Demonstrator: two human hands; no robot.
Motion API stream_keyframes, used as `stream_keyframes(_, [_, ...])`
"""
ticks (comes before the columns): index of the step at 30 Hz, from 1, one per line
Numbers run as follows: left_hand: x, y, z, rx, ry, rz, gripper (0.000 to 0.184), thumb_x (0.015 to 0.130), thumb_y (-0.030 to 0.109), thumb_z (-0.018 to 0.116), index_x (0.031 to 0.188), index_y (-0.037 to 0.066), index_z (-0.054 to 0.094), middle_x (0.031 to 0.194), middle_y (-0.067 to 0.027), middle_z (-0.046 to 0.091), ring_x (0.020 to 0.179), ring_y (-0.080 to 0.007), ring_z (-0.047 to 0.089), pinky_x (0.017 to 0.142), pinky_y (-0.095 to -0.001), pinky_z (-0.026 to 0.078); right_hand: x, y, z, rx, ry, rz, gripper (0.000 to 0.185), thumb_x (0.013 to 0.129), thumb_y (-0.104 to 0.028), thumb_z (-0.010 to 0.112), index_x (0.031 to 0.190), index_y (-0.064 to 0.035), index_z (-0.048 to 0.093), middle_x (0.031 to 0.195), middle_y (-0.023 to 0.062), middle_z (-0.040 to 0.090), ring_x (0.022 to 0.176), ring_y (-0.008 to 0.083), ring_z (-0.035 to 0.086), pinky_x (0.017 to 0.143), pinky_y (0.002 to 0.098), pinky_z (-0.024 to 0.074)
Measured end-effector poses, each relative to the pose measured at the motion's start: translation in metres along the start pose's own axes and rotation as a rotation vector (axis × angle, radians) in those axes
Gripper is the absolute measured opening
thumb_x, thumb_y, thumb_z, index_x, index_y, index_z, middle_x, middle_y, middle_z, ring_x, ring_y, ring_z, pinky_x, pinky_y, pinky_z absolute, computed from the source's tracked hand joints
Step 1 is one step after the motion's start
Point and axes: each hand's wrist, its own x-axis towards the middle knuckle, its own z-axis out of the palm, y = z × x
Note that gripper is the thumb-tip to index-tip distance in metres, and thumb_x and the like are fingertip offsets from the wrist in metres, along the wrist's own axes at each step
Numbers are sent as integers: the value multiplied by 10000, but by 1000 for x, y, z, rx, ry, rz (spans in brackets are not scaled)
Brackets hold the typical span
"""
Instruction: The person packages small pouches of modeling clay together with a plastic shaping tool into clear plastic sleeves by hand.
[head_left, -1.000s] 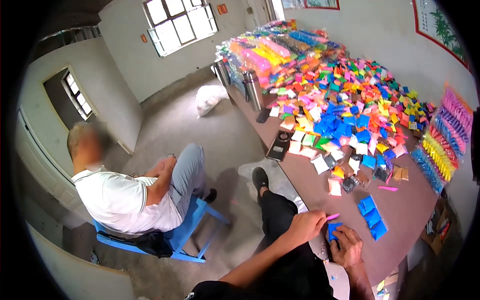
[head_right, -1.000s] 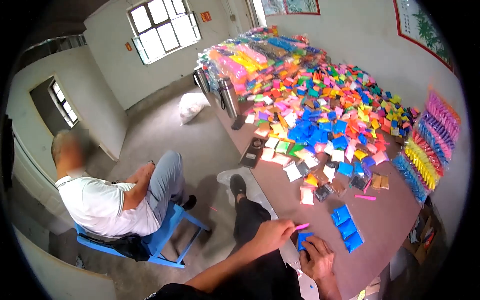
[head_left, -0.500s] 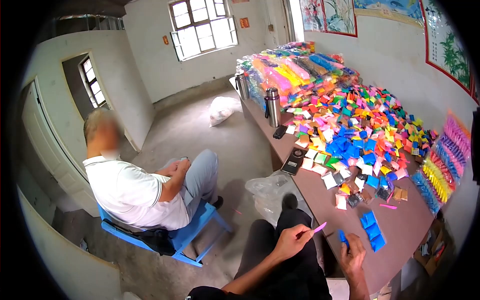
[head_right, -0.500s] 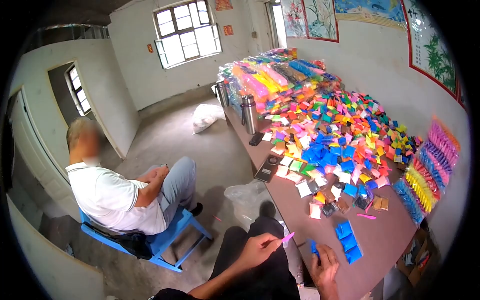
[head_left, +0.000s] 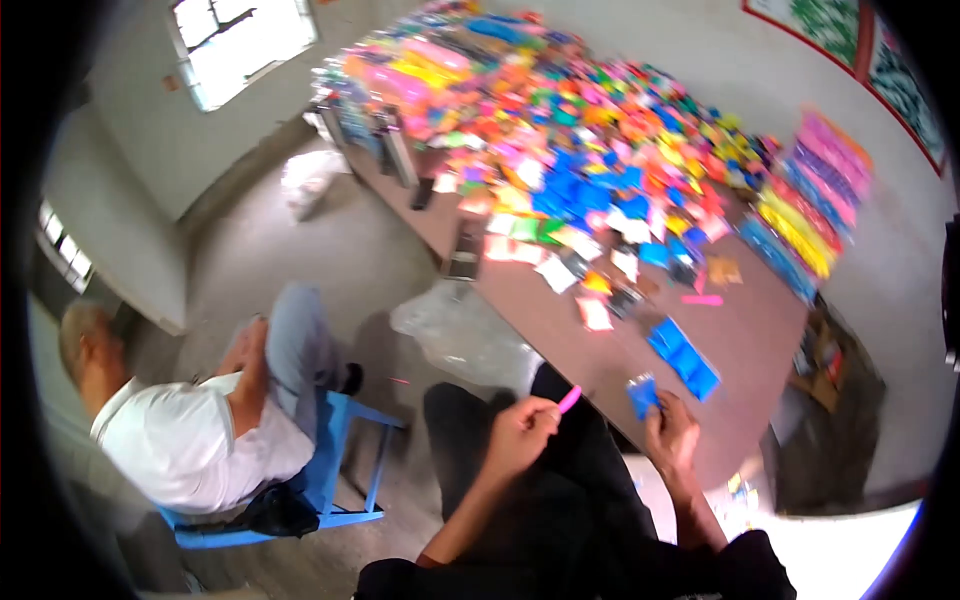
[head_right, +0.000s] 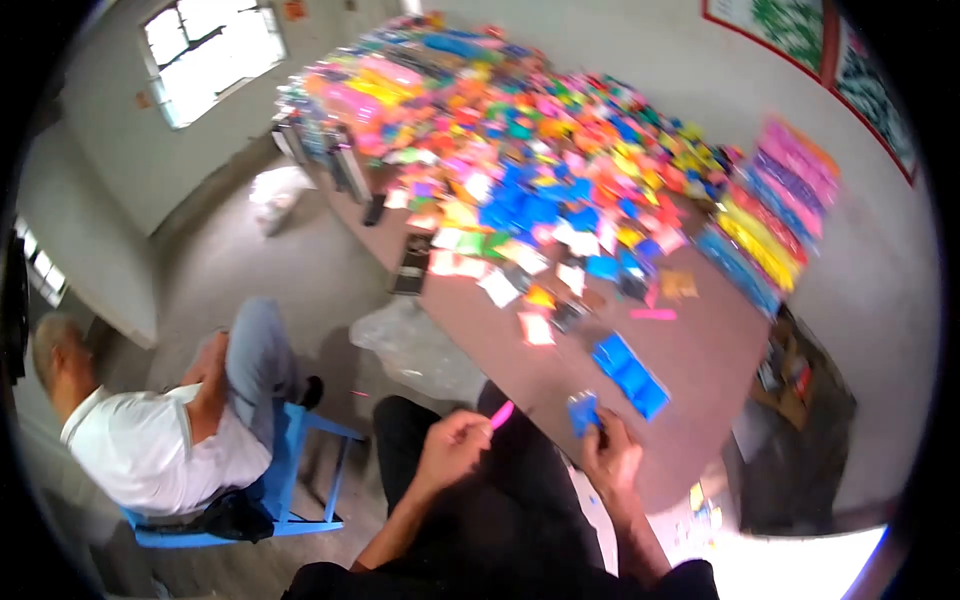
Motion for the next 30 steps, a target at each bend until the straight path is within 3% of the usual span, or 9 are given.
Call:
stream_keyframes(2, [4,5,6,54,-40,-32,98,1028,105,665,1017,17,706,807,16,665,661,-38,572,596,-210,460,-9,4,3,27,59,-6,247,888,-70,753,1131,-29,744,948,178,758,744,278,737,702,378,590])
stream_keyframes(6, [19,0,22,203,-50,48,125,1023,100,675,984,-15,703,763,20,649,639,-37,553,569,-221,433,-6,-2,6,-96,31,-134,217,854,-86,776,1067,-45,758,957,131,763,840,308,738,767,407,602])
stream_keyframes(9, [30,14,34,434,-54,72,131,959,134,718,996,10,739,788,-146,703,680,-242,693,634,-349,532,-1,-14,7,-126,52,-200,261,810,-53,809,1066,-42,764,1018,134,746,899,345,721,809,421,597])
stream_keyframes(10, [31,14,38,430,-68,61,131,959,134,718,996,10,739,788,-146,703,680,-242,693,634,-349,532,1,-20,7,-113,58,-229,271,798,-31,818,1064,-33,763,1051,148,736,920,360,717,812,420,594])
stream_keyframes(12, [38,13,45,491,-69,241,113,987,110,715,1010,0,726,753,-96,678,629,-140,628,588,-298,488,6,-23,8,-129,60,-246,323,763,-29,844,1076,-35,766,1135,143,714,960,356,710,823,427,596])
stream_keyframes(16, [50,2,57,612,-71,393,88,940,97,761,986,33,723,839,-140,704,682,-280,687,621,-360,533,7,-25,10,-143,-50,-331,379,741,-47,876,1107,-56,780,1179,120,708,1022,329,706,859,415,596])
stream_keyframes(17, [53,-2,61,652,-54,423,96,918,91,775,967,44,708,860,-151,706,733,-355,691,645,-409,547,10,-24,10,-147,-67,-345,369,742,-42,875,1100,-58,784,1184,119,709,1031,327,706,864,414,595])
stream_keyframes(24, [90,2,62,917,-151,411,62,934,112,744,937,78,692,877,-146,718,769,-410,685,655,-476,542,9,-25,9,-158,-102,-344,348,752,-44,866,1091,-67,793,1189,112,713,1064,318,702,881,411,596])
stream_keyframes(30, [85,12,66,740,-208,456,126,964,170,723,905,84,652,855,-152,700,762,-417,692,642,-510,543,10,-26,7,-172,-96,-347,353,779,-83,850,1125,-92,783,1187,69,709,1039,280,693,867,390,597])
